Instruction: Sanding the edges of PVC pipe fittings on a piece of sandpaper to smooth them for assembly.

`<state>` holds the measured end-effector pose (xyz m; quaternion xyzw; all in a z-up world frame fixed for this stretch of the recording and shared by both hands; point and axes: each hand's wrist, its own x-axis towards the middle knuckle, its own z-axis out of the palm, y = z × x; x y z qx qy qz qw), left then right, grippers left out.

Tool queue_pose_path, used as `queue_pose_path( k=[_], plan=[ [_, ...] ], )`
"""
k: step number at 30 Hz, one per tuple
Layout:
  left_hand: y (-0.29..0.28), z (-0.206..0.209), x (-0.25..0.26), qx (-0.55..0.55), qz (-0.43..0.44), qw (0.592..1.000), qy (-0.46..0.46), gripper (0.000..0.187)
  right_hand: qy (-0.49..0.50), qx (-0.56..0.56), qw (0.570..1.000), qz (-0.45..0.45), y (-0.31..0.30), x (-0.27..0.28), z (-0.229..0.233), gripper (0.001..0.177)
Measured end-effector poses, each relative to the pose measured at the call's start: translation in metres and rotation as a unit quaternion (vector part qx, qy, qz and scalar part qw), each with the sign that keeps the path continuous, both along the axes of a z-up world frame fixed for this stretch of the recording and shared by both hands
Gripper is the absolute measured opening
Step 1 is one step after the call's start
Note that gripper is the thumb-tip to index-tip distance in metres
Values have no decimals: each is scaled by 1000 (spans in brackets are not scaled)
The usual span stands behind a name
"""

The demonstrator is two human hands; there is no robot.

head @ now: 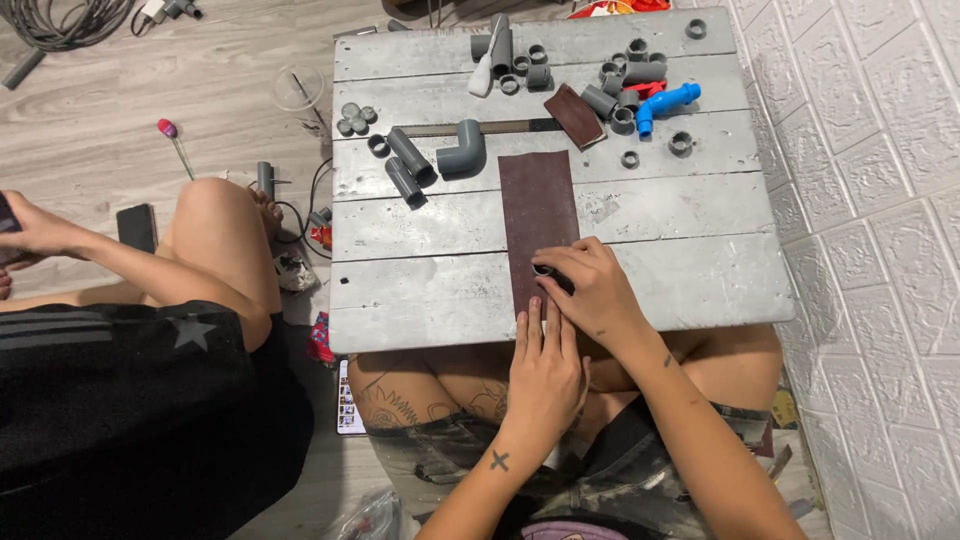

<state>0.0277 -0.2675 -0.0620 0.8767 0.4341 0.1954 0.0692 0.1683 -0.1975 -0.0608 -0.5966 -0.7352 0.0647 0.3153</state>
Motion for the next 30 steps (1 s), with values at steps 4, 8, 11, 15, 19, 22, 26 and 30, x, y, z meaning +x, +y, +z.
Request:
queue_pose_path(
  k=[4, 8, 11, 15, 19, 22, 26, 30],
  plan=[
    [2, 2, -3, -5, -6, 1000, -6, 60, -1, -3, 1000, -2, 9, -8, 9, 30],
    [3, 10, -6, -31, -33, 997, -66, 57, 12, 0, 1000, 21, 12, -16, 29, 34],
    [5, 9, -6, -29, -32, 997, -67, 59, 4, 2, 1000, 24, 16, -17, 30, 35],
    [6, 10, -8, -31, -30, 997, -68, 59, 22, -4, 999, 28, 17, -17, 32, 35],
    [7, 11, -9, -37, -30, 996, -75, 57, 25, -6, 999, 28, 13, -18, 32, 36],
    [7, 8, -9, -35, -27, 996, -81, 54, 20, -13, 999, 34, 9, -16, 33, 36],
    [8, 10, -9, -36, -30, 995, -93, 50, 3, -21, 999, 45, 6, -13, 32, 36],
    [8, 10, -11, -53, -31, 993, -102, 50, 21, -26, 998, 57, 4, -13, 37, 38]
  ],
)
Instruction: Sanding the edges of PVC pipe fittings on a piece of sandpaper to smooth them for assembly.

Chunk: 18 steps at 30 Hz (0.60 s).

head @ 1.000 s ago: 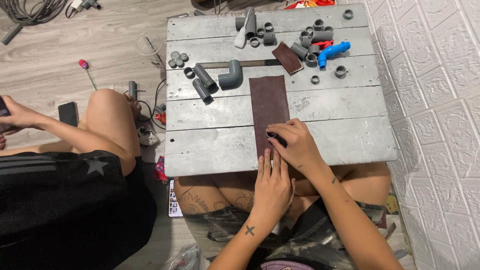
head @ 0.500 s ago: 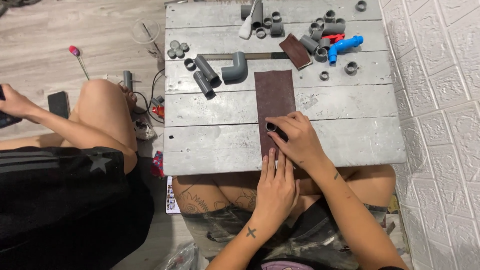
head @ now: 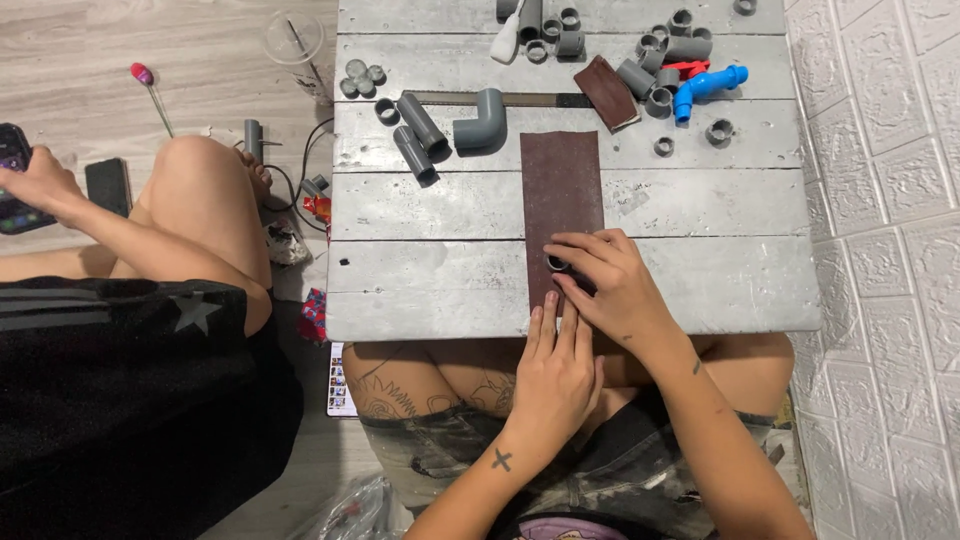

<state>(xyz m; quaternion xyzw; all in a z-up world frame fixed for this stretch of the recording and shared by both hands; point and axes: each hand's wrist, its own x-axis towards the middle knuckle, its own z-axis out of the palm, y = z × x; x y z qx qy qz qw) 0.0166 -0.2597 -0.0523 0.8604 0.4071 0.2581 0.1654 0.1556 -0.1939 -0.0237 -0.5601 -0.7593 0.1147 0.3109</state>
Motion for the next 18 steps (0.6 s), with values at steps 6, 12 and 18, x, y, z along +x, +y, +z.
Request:
queue_pose_path(
  k=[6, 12, 18],
  plan=[
    [2, 3, -2, 2, -1, 1000, -3, 56, 10, -11, 1000, 1, -5, 4, 5, 43],
    [1, 0, 0, 4, 4, 1000, -3, 62, 38, -19, 996, -75, -29, 25, 9, 28],
    [-1, 2, 3, -30, 11, 999, -17, 61, 107, -34, 986, -119, -60, 40, 11, 18]
  ],
)
